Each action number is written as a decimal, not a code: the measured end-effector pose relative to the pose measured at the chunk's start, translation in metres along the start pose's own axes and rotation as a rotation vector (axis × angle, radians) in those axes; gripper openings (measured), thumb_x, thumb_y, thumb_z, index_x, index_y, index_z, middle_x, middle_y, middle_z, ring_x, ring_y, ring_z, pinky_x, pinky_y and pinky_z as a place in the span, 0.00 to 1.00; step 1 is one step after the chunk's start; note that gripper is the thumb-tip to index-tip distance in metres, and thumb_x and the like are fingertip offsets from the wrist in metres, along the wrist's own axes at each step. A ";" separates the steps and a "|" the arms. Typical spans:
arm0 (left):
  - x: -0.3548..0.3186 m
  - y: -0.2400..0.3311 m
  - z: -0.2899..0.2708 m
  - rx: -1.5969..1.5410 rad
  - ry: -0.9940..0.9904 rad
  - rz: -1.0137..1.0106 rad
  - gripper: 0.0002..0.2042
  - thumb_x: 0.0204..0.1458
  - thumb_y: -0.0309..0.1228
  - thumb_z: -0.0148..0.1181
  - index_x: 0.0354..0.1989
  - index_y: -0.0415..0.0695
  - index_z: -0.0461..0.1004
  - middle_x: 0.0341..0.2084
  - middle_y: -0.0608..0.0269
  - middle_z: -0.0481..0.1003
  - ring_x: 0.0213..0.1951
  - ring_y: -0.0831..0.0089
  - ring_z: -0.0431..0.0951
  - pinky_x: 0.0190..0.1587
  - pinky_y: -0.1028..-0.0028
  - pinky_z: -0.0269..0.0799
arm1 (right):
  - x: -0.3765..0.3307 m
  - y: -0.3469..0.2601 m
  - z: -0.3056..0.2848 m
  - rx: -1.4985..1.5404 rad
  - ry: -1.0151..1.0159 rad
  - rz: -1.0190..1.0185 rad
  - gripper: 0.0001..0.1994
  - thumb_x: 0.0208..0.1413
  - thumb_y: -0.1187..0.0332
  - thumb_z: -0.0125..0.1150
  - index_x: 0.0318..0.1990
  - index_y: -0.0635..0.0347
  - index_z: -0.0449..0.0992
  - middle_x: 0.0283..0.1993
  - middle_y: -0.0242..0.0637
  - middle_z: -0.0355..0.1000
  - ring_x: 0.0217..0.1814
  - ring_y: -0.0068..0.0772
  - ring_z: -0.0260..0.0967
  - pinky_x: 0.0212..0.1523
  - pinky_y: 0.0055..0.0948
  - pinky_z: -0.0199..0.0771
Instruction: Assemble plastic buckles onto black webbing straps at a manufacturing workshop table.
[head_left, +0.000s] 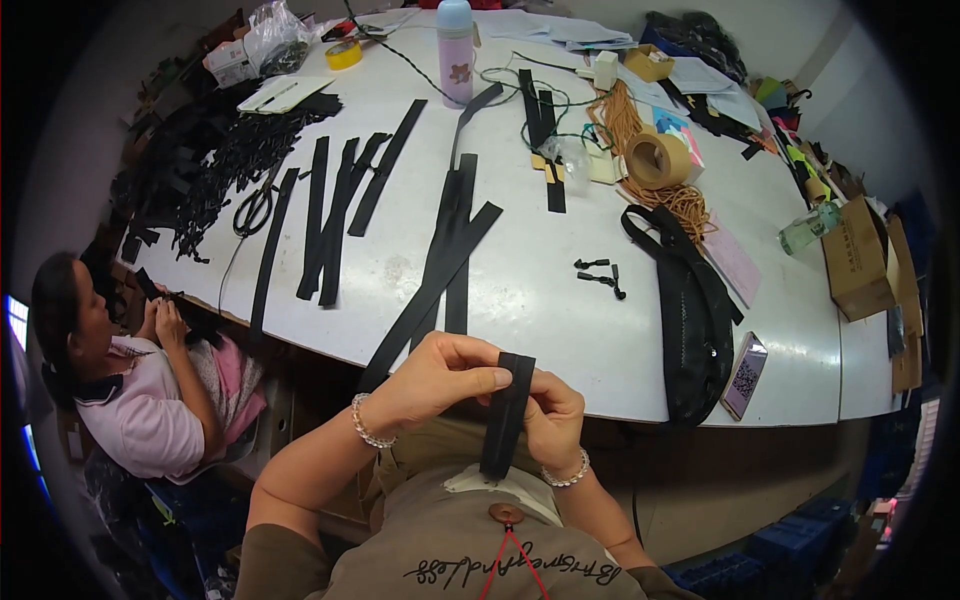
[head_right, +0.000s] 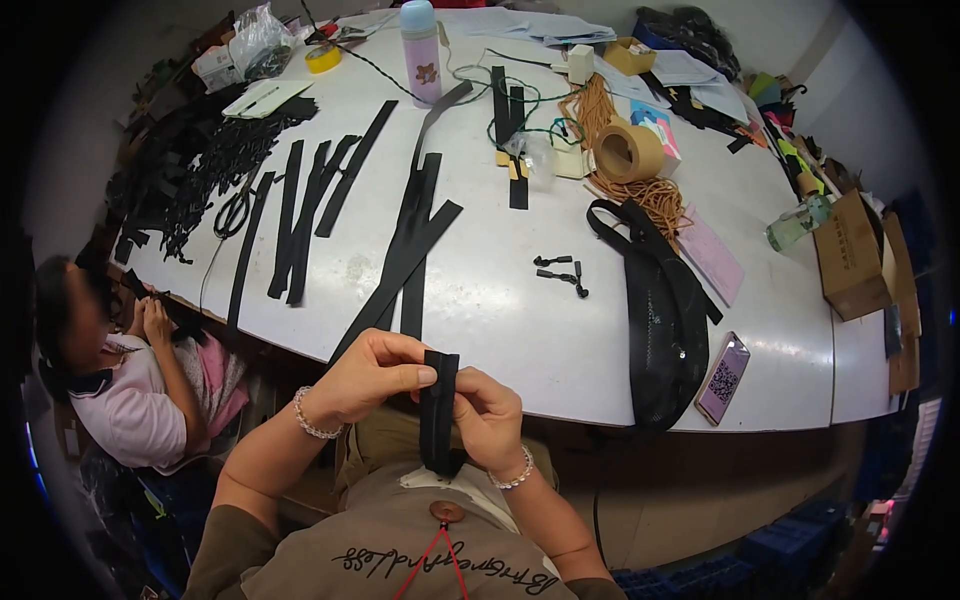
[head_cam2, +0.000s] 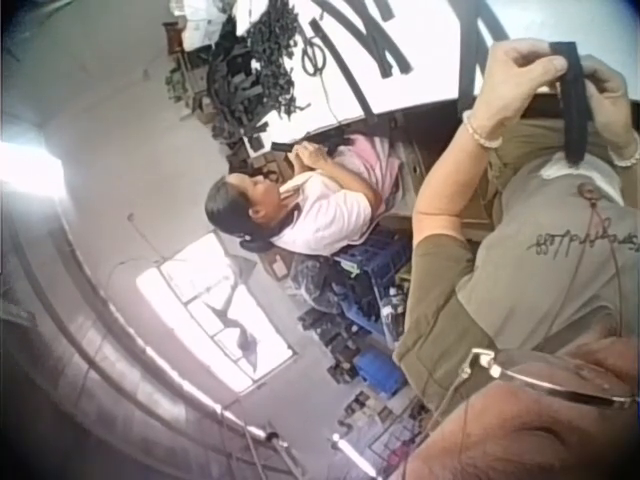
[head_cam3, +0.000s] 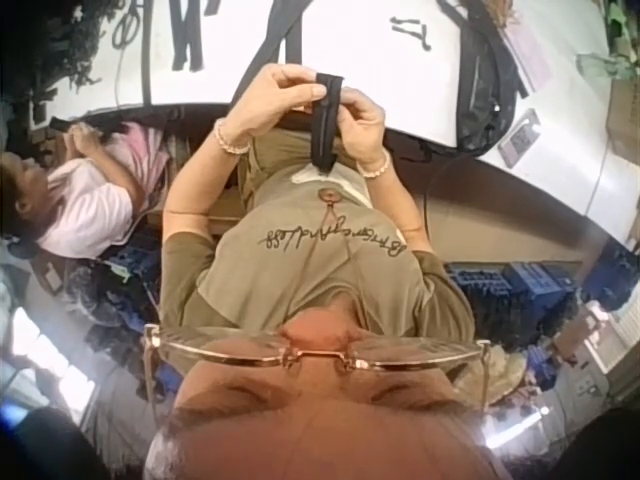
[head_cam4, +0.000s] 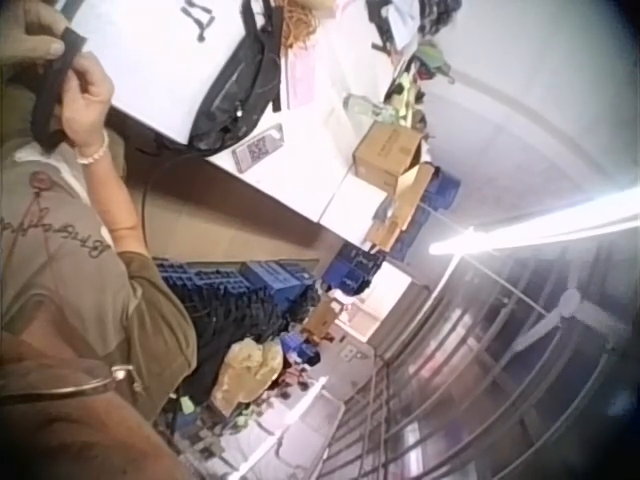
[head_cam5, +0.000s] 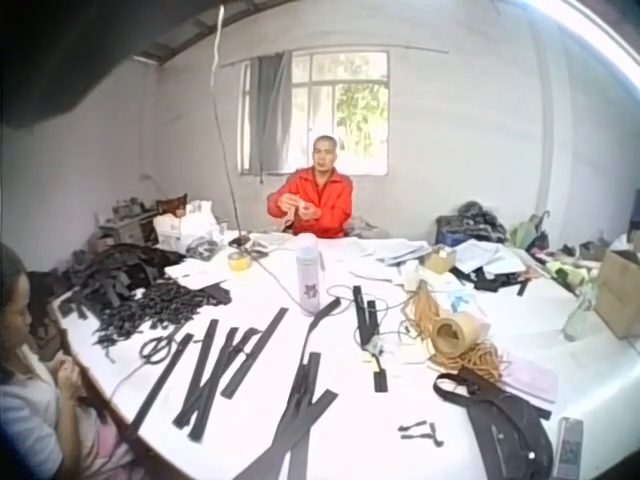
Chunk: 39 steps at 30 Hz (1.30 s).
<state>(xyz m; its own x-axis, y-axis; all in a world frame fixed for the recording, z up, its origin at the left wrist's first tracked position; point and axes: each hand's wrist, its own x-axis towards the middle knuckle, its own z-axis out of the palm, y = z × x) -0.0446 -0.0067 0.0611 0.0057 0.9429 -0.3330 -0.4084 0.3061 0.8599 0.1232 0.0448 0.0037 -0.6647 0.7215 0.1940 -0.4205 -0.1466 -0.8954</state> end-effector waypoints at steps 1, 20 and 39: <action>0.000 -0.001 0.000 0.000 0.000 0.002 0.06 0.50 0.25 0.61 0.35 0.36 0.77 0.26 0.66 0.76 0.27 0.83 0.73 0.32 0.83 0.70 | 0.000 0.002 0.000 -0.011 -0.008 -0.003 0.07 0.59 0.74 0.53 0.41 0.68 0.73 0.39 0.39 0.73 0.42 0.28 0.72 0.44 0.24 0.72; 0.008 -0.027 0.006 -0.271 0.111 -0.001 0.02 0.52 0.26 0.58 0.30 0.42 0.76 0.23 0.71 0.74 0.23 0.87 0.70 0.27 0.87 0.66 | 0.002 0.015 -0.014 -0.019 -0.047 0.014 0.05 0.59 0.74 0.55 0.39 0.66 0.74 0.34 0.29 0.68 0.35 0.18 0.64 0.37 0.17 0.65; 0.026 -0.030 -0.002 0.079 0.241 0.398 0.11 0.50 0.19 0.59 0.43 0.37 0.73 0.25 0.70 0.74 0.28 0.87 0.72 0.32 0.87 0.69 | 0.014 0.029 -0.012 0.023 0.137 0.172 0.07 0.60 0.70 0.53 0.38 0.65 0.71 0.31 0.36 0.73 0.28 0.25 0.72 0.29 0.22 0.74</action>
<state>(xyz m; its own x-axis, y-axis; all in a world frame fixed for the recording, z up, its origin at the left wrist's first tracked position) -0.0339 0.0089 0.0260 -0.3534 0.9344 -0.0442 -0.2655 -0.0548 0.9625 0.1091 0.0593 -0.0240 -0.6383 0.7696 -0.0191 -0.3227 -0.2900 -0.9010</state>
